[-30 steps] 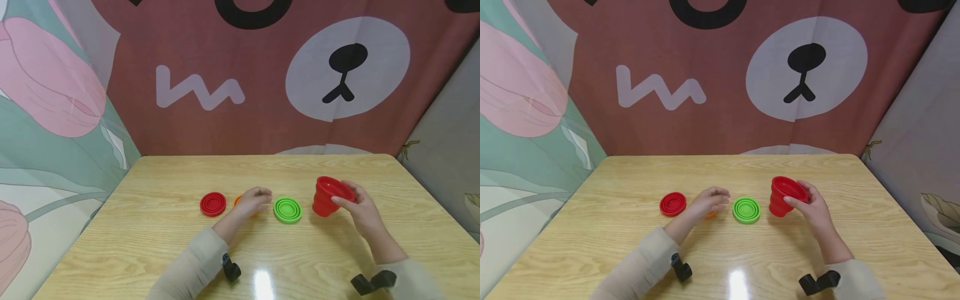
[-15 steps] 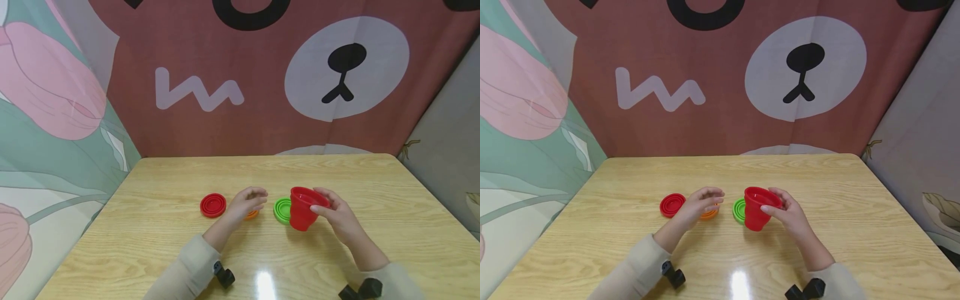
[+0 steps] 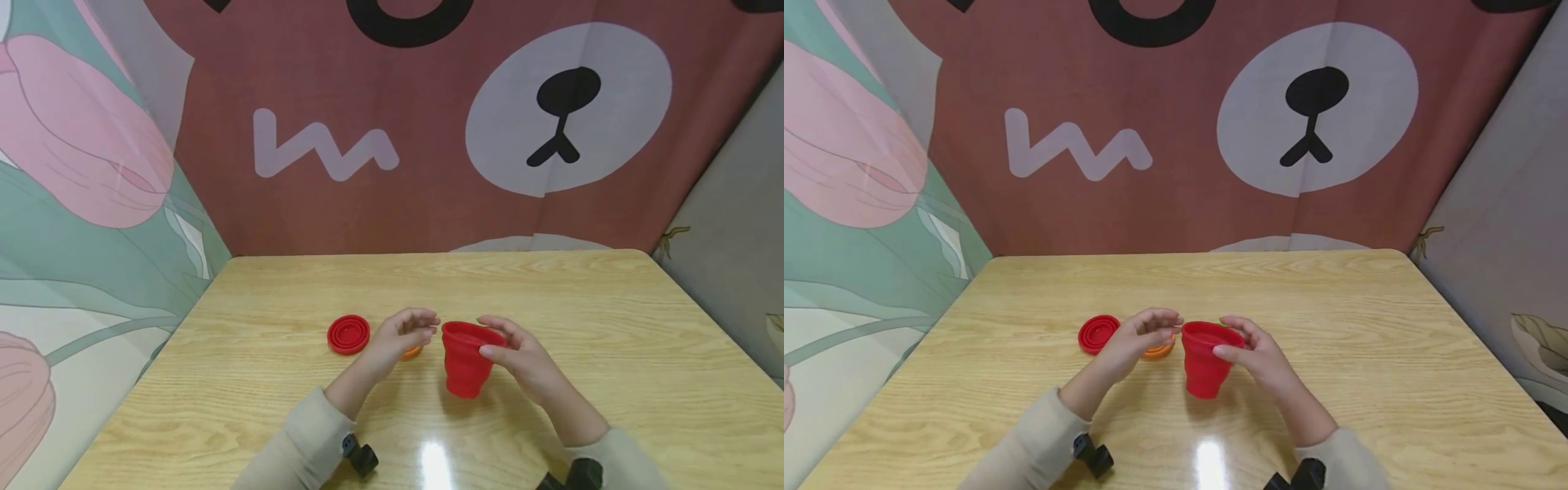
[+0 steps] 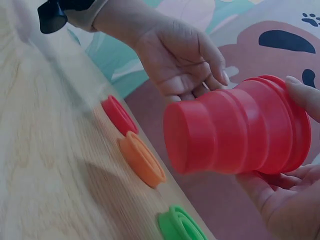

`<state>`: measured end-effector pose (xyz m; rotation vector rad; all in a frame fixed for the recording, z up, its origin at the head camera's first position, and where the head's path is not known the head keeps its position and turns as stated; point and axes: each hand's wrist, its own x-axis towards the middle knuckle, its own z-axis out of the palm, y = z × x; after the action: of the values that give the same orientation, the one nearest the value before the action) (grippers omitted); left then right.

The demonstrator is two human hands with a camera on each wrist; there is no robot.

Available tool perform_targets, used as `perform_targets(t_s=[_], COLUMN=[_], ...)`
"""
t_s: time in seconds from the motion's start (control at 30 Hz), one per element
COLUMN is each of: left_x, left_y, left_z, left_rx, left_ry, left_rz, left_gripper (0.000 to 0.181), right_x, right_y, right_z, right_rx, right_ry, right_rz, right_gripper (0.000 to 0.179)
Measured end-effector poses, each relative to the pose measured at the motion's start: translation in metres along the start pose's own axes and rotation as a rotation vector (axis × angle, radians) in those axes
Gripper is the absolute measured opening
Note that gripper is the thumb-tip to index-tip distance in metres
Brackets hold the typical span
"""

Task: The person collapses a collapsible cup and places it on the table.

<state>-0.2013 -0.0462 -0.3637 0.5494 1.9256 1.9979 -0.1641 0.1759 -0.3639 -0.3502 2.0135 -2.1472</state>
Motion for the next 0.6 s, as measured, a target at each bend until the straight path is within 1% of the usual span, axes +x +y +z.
perform_targets(t_s=[0.1,0.2,0.33,0.47,0.6], left_x=[-0.003,-0.005,-0.006,-0.005,-0.003], left_y=[0.002,0.002,0.000,-0.002,-0.005], left_z=[0.000,-0.001,-0.002,-0.003,-0.005], left_rx=[0.063,0.092,0.075,0.050,0.066], left_ry=[-0.018,-0.039,-0.055,-0.056,-0.057], left_rz=[0.014,0.021,0.043,0.056,0.078], left_gripper=[0.032,0.030,0.029,0.027,0.025], right_x=[0.001,0.001,0.002,0.003,0.004], right_y=[0.001,0.003,0.007,0.010,0.012], right_z=[0.004,0.006,0.009,0.010,0.012], right_rx=[0.045,0.088,0.145,0.199,0.224], right_ry=[-0.040,-0.071,-0.113,-0.163,-0.185], right_rz=[-0.011,-0.031,-0.058,-0.077,-0.090], right_gripper=[0.050,0.048,0.044,0.041,0.032])
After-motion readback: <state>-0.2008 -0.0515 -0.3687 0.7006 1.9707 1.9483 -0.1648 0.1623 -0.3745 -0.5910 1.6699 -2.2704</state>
